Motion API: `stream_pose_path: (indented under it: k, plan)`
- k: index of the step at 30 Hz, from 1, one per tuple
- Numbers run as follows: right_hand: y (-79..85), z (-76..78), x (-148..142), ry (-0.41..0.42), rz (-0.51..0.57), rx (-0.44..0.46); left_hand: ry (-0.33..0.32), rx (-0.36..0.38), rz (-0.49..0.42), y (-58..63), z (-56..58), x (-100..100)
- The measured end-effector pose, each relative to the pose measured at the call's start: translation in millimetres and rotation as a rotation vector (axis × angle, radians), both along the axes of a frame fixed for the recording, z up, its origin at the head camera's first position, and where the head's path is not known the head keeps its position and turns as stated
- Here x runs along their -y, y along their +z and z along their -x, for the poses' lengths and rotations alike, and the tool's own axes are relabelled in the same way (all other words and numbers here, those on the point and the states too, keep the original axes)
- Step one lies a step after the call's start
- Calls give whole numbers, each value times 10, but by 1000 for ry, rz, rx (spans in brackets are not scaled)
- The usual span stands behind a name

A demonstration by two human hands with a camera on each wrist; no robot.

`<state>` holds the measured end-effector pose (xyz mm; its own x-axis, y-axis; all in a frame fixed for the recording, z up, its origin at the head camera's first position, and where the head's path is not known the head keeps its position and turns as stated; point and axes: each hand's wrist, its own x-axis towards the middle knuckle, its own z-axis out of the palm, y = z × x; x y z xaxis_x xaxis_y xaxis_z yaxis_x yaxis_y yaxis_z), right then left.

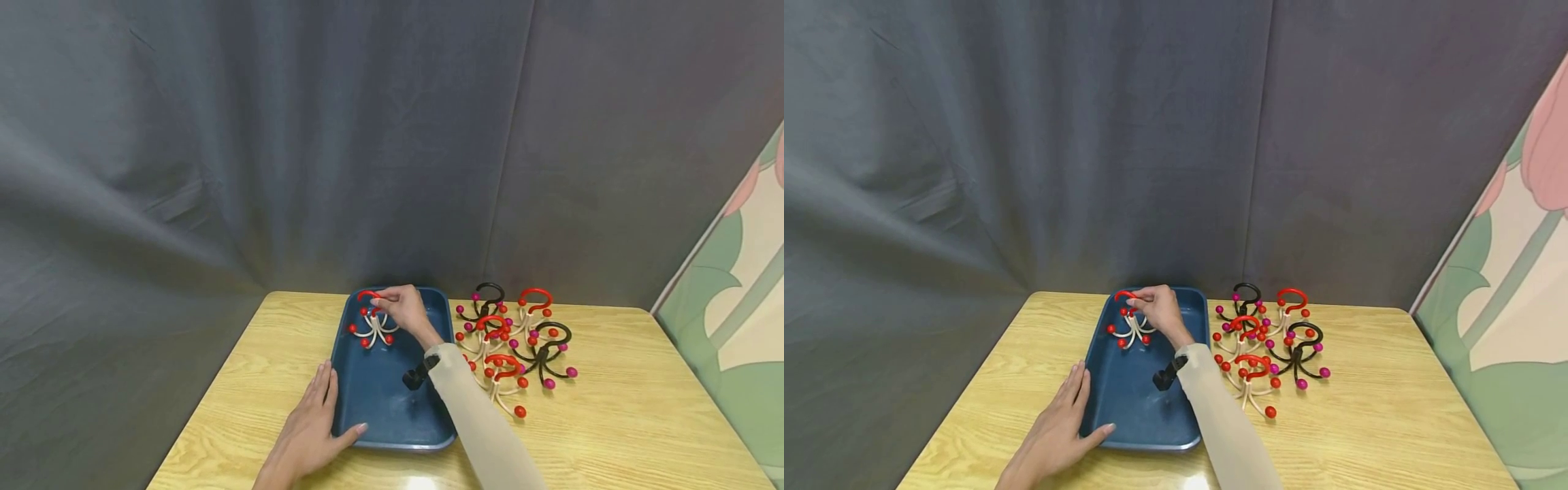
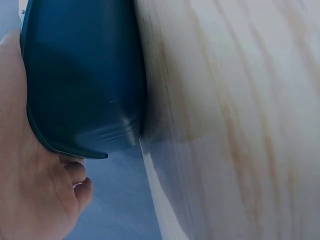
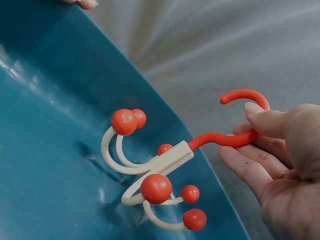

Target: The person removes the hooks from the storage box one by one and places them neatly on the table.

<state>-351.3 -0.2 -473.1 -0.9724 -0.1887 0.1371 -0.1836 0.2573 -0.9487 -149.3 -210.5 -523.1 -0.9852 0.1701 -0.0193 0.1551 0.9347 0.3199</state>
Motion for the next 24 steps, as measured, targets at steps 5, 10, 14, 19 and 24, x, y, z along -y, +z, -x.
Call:
stream_pose_path:
  k: [5, 10, 14, 19, 24]
  plan:
    - [119, -39, -55, 12, -16, -18, 3, -9, 6, 2, -7, 1]
    - [273, -114, -134, -8, -58, -34, -1, -21, 6, -3, -19, 5]
    - [405, -176, -221, -28, -55, -51, 0, -22, 0, -1, -25, 5]
    - [611, -285, -364, -49, -39, -74, -5, -34, 5, -3, -26, 6]
    - [867, -441, -519, -46, -24, -143, -10, -33, 9, -5, -25, 6]
